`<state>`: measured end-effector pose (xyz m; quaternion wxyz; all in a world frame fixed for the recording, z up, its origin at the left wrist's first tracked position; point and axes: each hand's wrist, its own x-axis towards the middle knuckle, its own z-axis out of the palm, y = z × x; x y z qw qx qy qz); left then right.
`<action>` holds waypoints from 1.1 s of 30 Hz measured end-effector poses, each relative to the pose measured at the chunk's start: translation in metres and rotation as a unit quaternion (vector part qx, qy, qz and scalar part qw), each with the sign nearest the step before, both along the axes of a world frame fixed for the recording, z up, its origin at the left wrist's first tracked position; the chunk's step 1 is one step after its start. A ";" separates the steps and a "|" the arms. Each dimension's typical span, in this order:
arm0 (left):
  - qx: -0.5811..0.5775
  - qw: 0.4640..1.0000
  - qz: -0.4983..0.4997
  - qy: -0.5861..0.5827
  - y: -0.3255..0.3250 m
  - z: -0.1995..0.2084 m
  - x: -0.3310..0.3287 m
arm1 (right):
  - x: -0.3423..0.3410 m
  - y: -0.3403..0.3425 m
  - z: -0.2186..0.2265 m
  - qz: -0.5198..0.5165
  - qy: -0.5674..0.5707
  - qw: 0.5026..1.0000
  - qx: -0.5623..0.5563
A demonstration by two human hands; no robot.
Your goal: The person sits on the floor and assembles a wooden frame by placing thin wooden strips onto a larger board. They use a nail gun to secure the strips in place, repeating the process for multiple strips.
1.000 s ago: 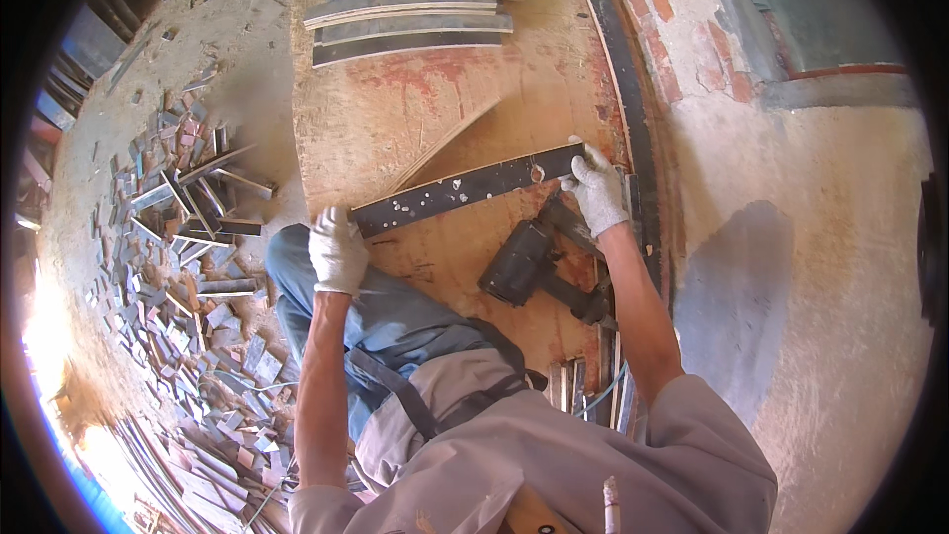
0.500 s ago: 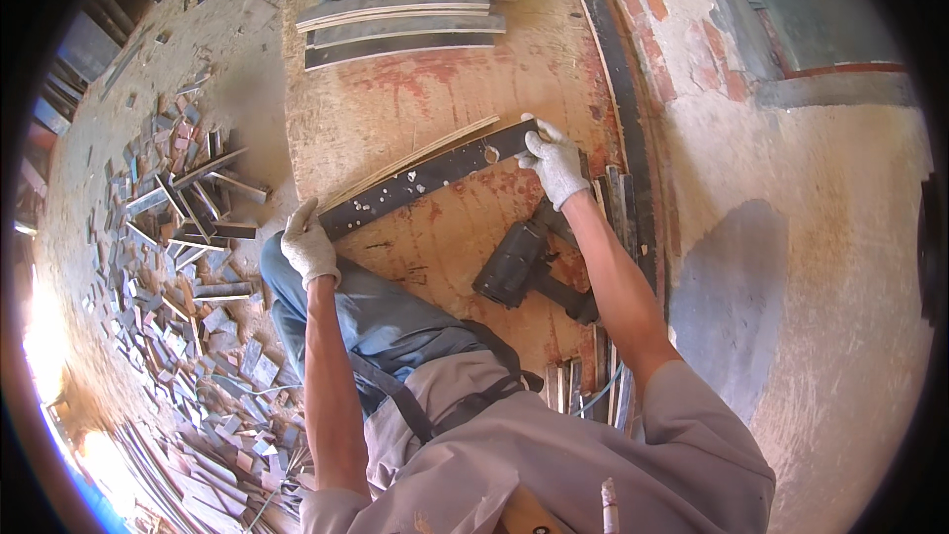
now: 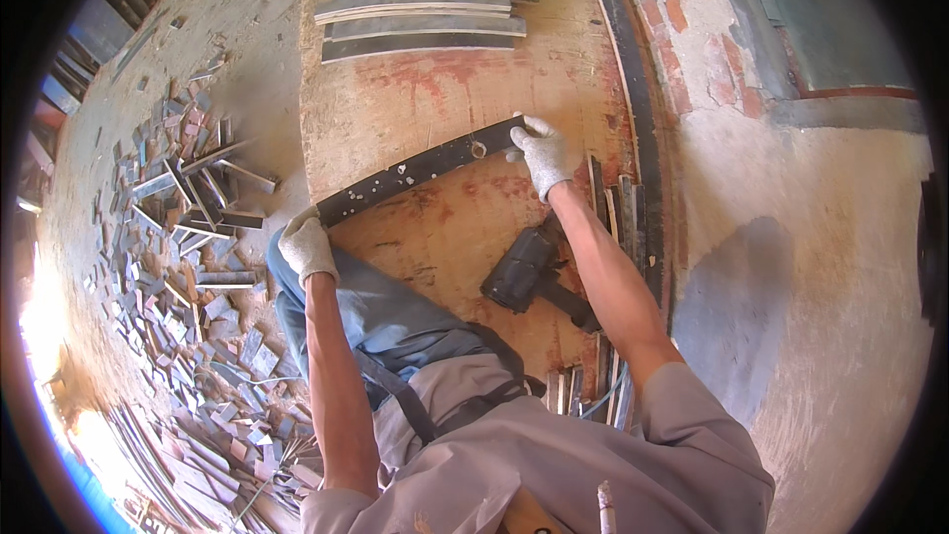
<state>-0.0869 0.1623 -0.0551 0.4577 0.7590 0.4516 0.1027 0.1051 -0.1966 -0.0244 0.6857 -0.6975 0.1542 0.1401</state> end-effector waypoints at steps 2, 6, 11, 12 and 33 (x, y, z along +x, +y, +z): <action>0.137 0.978 -0.146 0.066 0.008 0.001 -0.006 | 0.000 0.005 0.004 0.007 -0.001 1.000 -0.021; -0.089 0.994 0.042 -0.041 -0.032 0.033 0.007 | -0.003 0.004 0.002 -0.004 -0.018 0.998 -0.057; -0.160 0.980 0.085 -0.077 -0.034 0.033 -0.003 | -0.036 -0.022 0.008 -0.014 0.005 0.997 -0.075; -0.142 0.985 0.076 -0.063 -0.035 0.032 -0.005 | -0.044 -0.029 0.006 -0.023 0.004 0.996 -0.089; -0.147 0.988 0.046 -0.029 -0.045 0.046 -0.008 | -0.076 -0.041 -0.002 -0.081 0.019 0.995 -0.054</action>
